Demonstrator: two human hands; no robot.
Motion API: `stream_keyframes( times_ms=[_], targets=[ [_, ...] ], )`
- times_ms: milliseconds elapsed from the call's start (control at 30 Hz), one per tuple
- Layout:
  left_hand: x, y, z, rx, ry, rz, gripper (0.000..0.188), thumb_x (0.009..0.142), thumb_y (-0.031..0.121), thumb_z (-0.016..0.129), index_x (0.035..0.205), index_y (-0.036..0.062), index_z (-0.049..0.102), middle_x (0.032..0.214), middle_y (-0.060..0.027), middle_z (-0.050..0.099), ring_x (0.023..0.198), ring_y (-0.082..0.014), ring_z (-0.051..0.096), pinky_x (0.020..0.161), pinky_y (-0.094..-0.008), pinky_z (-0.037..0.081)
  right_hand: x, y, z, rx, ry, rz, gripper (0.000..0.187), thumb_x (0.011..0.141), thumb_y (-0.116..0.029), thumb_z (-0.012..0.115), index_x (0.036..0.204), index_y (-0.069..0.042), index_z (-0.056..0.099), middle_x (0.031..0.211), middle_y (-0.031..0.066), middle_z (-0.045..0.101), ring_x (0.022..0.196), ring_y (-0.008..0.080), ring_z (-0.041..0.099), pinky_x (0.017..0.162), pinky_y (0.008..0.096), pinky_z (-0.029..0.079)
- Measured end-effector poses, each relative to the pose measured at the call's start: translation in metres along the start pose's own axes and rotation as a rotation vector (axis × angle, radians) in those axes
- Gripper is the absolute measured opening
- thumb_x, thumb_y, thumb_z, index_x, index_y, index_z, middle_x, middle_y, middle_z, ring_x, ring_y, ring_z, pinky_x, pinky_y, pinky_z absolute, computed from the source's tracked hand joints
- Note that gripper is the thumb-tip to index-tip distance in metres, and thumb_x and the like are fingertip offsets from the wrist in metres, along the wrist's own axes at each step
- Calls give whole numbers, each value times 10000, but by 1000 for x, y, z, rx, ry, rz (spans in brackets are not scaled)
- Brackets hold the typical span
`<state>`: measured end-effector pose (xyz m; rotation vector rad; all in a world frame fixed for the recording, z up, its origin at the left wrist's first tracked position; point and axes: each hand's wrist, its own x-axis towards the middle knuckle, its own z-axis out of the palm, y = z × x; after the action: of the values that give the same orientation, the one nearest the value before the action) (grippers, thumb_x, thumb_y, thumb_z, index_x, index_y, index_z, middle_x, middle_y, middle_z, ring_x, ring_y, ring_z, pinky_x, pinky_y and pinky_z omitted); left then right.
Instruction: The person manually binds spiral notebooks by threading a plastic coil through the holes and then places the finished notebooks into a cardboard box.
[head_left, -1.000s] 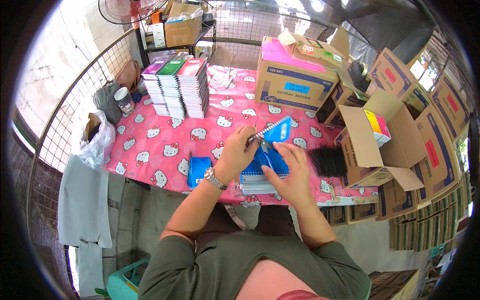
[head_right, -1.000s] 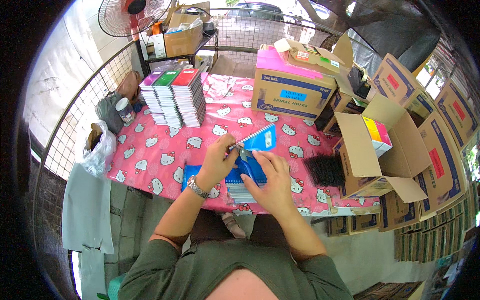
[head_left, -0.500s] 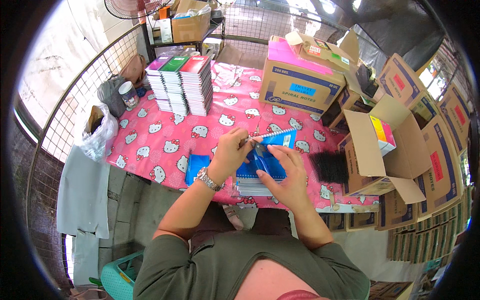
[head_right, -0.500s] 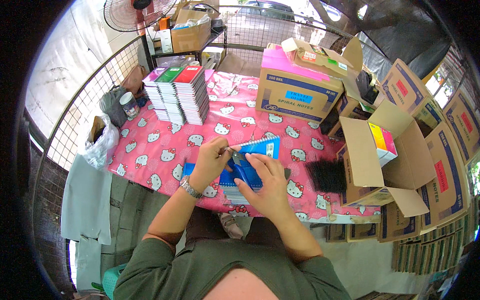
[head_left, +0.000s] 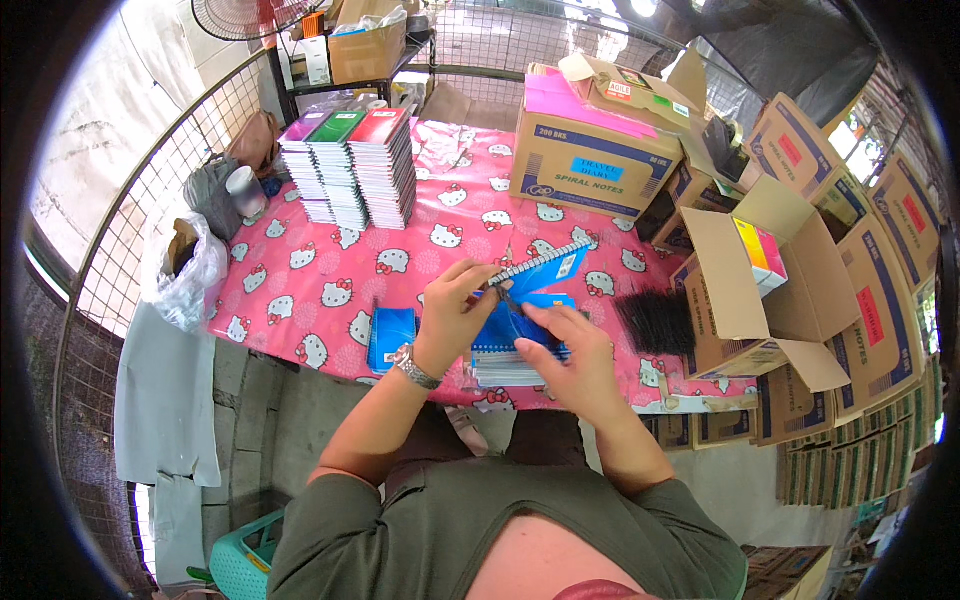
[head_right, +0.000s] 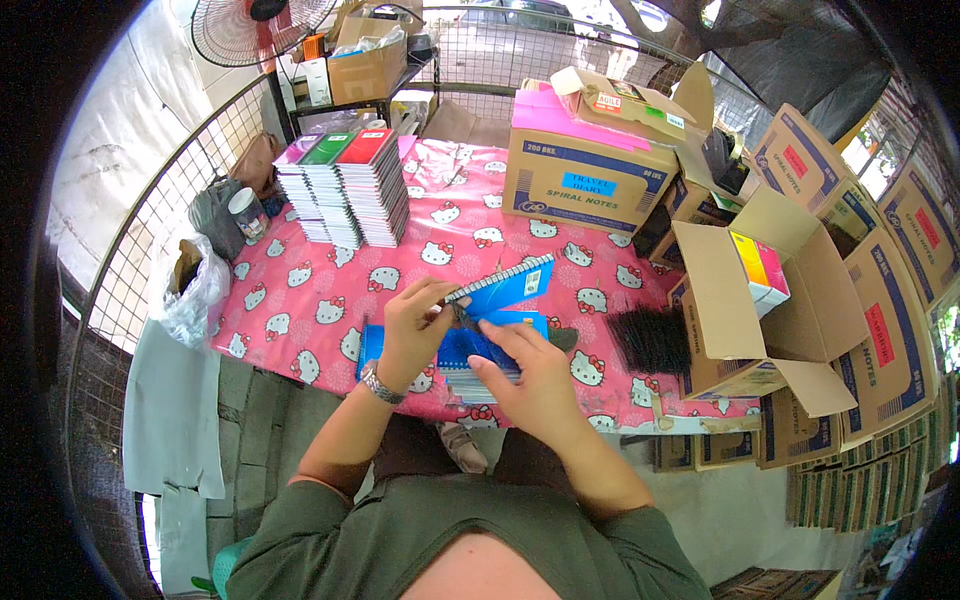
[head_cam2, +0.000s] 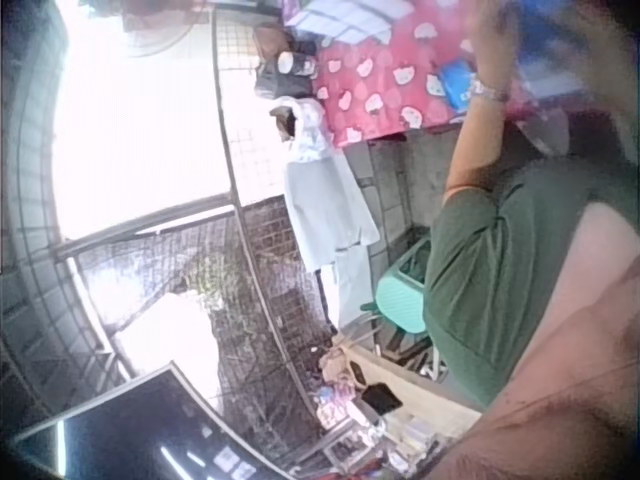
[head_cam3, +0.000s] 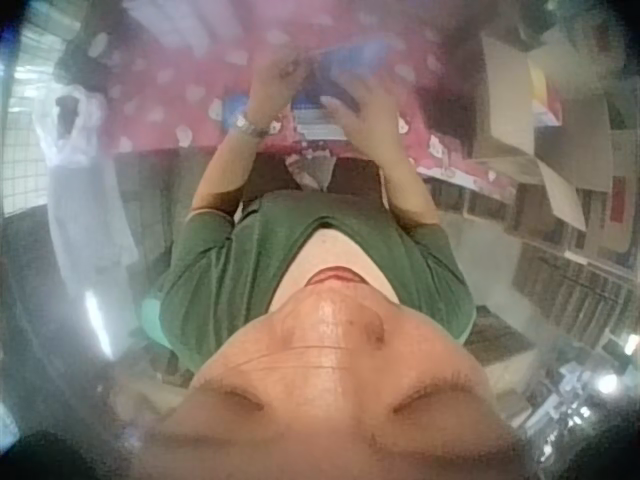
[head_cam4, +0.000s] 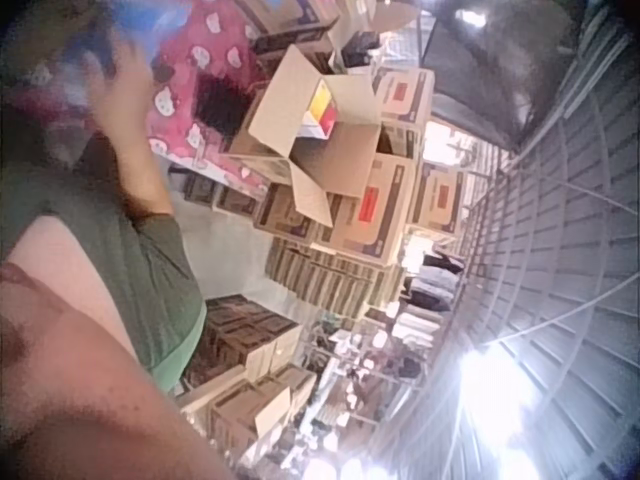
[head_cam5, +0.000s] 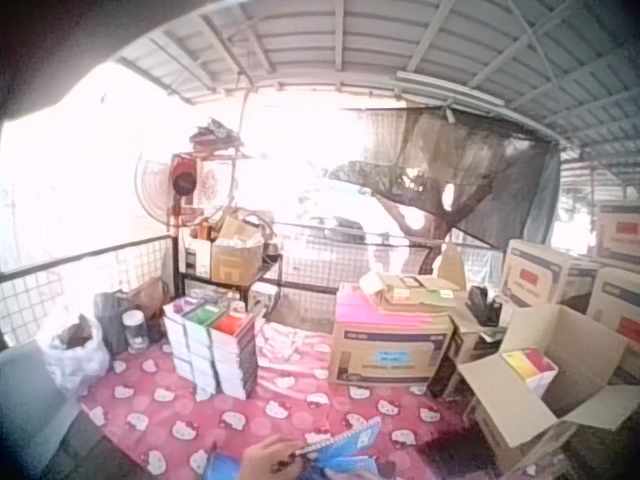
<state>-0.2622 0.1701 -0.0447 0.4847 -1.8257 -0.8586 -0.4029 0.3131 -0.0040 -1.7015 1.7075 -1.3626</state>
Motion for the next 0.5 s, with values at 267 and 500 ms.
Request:
stream_keyframes(
  times_ms=[267,500],
  targets=[
    [-35,-30,-37,-92,400,-217,216,901,-24,633,1115,-12,663,1006,-66,677,863,-129,662,652,-270,589,-20,35,-30,-144,243,-131,488,849,-151,714,1307,-30,593,1220,138,571,1156,269,540,1007,372,426],
    [-170,-163,-99,380,407,-810,286,866,143,708,1121,35,635,1078,-140,647,882,-274,650,747,-401,551,-123,254,-13,-561,268,420,514,833,-204,736,1285,-25,571,1189,206,574,1130,382,549,968,460,458]
  ],
)
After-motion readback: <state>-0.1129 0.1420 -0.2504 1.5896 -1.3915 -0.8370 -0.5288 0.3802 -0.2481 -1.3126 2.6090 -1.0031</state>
